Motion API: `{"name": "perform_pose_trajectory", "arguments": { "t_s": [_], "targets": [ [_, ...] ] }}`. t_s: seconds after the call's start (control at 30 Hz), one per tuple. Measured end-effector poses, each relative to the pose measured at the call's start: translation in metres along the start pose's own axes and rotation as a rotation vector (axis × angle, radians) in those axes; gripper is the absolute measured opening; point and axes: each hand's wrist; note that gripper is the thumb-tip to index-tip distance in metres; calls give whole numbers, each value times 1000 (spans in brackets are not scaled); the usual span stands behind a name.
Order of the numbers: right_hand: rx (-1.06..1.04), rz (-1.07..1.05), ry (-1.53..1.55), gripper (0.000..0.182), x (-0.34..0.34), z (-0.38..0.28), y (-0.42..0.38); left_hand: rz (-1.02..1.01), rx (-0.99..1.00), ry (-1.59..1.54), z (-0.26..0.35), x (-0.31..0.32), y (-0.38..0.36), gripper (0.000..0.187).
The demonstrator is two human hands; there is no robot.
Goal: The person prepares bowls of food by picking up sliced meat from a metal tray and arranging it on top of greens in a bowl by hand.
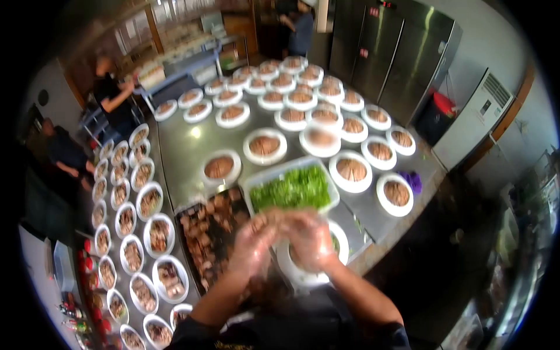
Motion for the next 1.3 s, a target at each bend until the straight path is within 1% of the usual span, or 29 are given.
{"name": "perform_pose_trajectory", "arguments": {
  "t_s": [0.07,0.1,0.13,0.17,0.23,0.27,0.33,0.37,0.43,0.5,0.57,0.6,0.67,0.7,0.73,0.8,0.83,0.9,0.93,1.0,1.03,1.07,1.1,1.13,1.17,1.2,1.23,1.27,1.3],
  "targets": [
    [-147,30,-51,24,2,-7,-3,98,101,76,13,26,-19,45],
    [-218,41,-87,26,5,-11,-5,63,178,83,13,31,-28,42],
    [-193,33,76,28,11,-16,-6,81,219,75,12,27,-34,36],
    [-191,-27,14,31,7,-32,-7,117,243,121,25,47,-38,28],
    [-235,-13,-51,29,17,-39,-9,152,364,286,18,41,-45,25],
    [-238,-26,-44,29,22,-38,-11,165,371,288,18,37,-50,25],
    [-199,-104,124,28,33,-33,-15,230,362,291,20,30,-65,24],
    [-202,-118,131,28,38,-33,-15,244,371,293,25,28,-69,24],
    [-23,-197,565,28,48,-37,-20,422,240,240,36,28,-81,34],
    [-2,-228,580,29,56,-47,-21,390,278,133,36,21,-92,30],
    [47,-253,590,32,60,-55,-25,299,401,273,23,-6,-103,28],
    [-25,-248,419,36,63,-53,-27,341,479,418,22,-4,-108,27],
    [-52,-259,342,37,71,-40,-26,364,453,425,27,-2,-116,31],
    [-74,-262,264,38,75,-38,-26,383,419,431,31,2,-121,39],
    [-73,-271,267,38,76,-36,-25,392,422,430,35,7,-123,39],
    [91,-363,485,37,78,-36,-28,501,242,116,48,21,-130,38],
    [122,-423,466,33,77,-36,-27,578,187,19,62,37,-133,36],
    [297,-538,452,30,77,-35,-29,569,169,88,49,-9,-151,62],
    [333,-545,468,32,82,-23,-35,569,89,90,56,-21,-163,60],
    [386,-589,473,33,94,-9,-37,563,196,225,42,-84,-179,56],
    [422,-619,472,35,99,-2,-36,701,174,6,39,-106,-182,57],
    [506,-649,573,38,106,14,-37,713,165,2,30,-137,-187,57],
    [517,-653,573,38,113,27,-34,868,41,285,19,-173,-193,58],
    [545,-739,381,42,120,39,-30,1005,-88,572,6,-203,-201,61],
    [567,-819,185,47,126,49,-30,1009,-91,569,-8,-228,-213,61],
    [598,-830,-5,54,136,58,-39,602,-456,1470,-21,-250,-226,57],
    [601,-834,-5,54,143,69,-49,488,-759,1769,-15,-215,-215,54],
    [449,-922,-233,56,148,80,-60,221,-1090,2133,-7,-177,-203,52],
    [289,-999,-462,58,152,91,-72,-120,-1340,2362,1,-140,-191,50]
  ]
}}
Point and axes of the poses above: each hand's wrist, its own y-axis towards the middle knuckle, its own x-axis out of the palm, z = x × y, and after that the axes turned 9 degrees about -y, right-handed
